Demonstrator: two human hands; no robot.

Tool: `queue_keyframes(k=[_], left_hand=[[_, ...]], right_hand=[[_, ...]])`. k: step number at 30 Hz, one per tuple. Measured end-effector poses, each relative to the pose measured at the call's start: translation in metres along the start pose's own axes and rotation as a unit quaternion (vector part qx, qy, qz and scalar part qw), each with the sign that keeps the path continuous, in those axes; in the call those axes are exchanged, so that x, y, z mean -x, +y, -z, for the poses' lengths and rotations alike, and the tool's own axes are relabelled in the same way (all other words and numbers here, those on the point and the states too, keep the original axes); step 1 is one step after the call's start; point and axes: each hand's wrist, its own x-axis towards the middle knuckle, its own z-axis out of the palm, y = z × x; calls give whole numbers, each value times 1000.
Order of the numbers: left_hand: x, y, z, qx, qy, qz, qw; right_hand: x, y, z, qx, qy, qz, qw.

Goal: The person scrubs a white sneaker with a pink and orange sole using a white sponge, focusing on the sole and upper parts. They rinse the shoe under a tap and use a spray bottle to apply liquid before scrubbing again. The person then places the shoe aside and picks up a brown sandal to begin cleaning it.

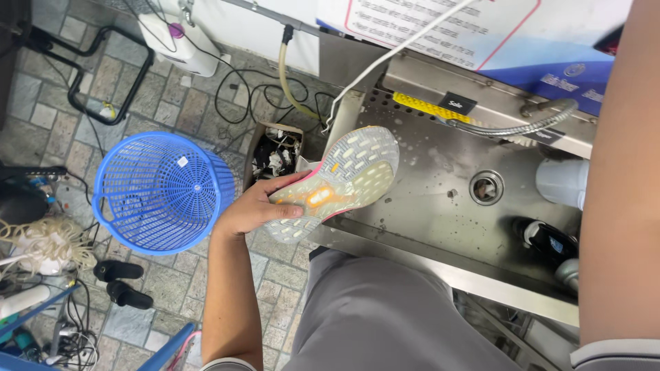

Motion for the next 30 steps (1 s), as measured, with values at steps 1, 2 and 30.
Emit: queue_keyframes(k=[1,2,30], left_hand=[[-2,-5,-2,11,-5,-2,1000],[-5,-11,-5,22,-9,-3,1000],[-65,-88,-197,323,33,-13,946]], right_hand=[[2,6,6,21,4,-1,1000],[5,11,11,39,7,-1,999],[9,64,30,138,-95,79,983]])
